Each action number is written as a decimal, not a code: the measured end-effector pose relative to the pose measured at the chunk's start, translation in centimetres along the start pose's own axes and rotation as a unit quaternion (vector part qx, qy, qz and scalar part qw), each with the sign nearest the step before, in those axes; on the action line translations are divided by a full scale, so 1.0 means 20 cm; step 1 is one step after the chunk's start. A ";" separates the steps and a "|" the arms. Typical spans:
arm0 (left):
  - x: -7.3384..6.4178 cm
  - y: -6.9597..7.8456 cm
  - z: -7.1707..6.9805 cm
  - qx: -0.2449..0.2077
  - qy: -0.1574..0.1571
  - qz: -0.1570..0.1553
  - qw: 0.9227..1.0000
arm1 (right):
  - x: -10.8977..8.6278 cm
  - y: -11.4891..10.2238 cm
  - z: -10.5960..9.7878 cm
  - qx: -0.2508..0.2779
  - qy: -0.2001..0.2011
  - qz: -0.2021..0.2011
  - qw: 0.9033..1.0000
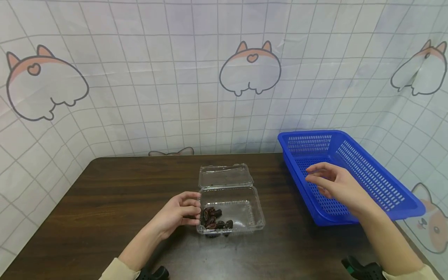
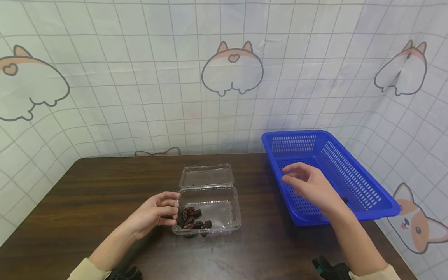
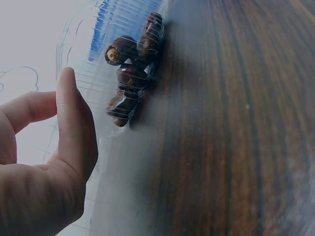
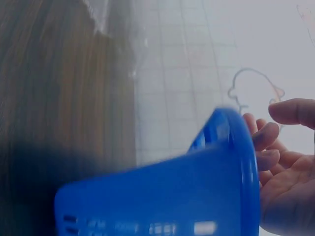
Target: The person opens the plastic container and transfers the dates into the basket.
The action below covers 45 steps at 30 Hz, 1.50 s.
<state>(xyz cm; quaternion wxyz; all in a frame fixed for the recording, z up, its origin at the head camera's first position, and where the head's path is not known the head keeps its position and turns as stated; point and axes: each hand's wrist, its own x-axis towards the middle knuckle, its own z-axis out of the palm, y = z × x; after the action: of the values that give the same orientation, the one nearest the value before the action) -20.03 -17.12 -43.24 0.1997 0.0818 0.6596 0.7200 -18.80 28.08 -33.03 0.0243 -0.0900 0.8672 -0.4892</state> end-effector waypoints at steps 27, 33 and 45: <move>0.00 0.00 0.00 -0.003 0.007 0.000 1.000 | 0.19 -0.14 0.43 0.001 -0.138 -0.043 0.990; 0.01 0.00 0.01 0.001 0.007 -0.004 1.000 | 0.23 -0.15 0.52 0.000 -0.164 -0.048 0.985; 0.01 0.00 0.00 0.006 0.009 -0.007 1.000 | 0.28 -0.15 0.72 -0.005 -0.218 -0.032 0.975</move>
<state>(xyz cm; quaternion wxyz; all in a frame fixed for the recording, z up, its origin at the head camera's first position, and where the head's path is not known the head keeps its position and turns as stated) -20.17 -16.96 -43.22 0.1980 0.0718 0.6659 0.7157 -22.04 13.39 -37.65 0.1962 -0.2225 0.8401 -0.4541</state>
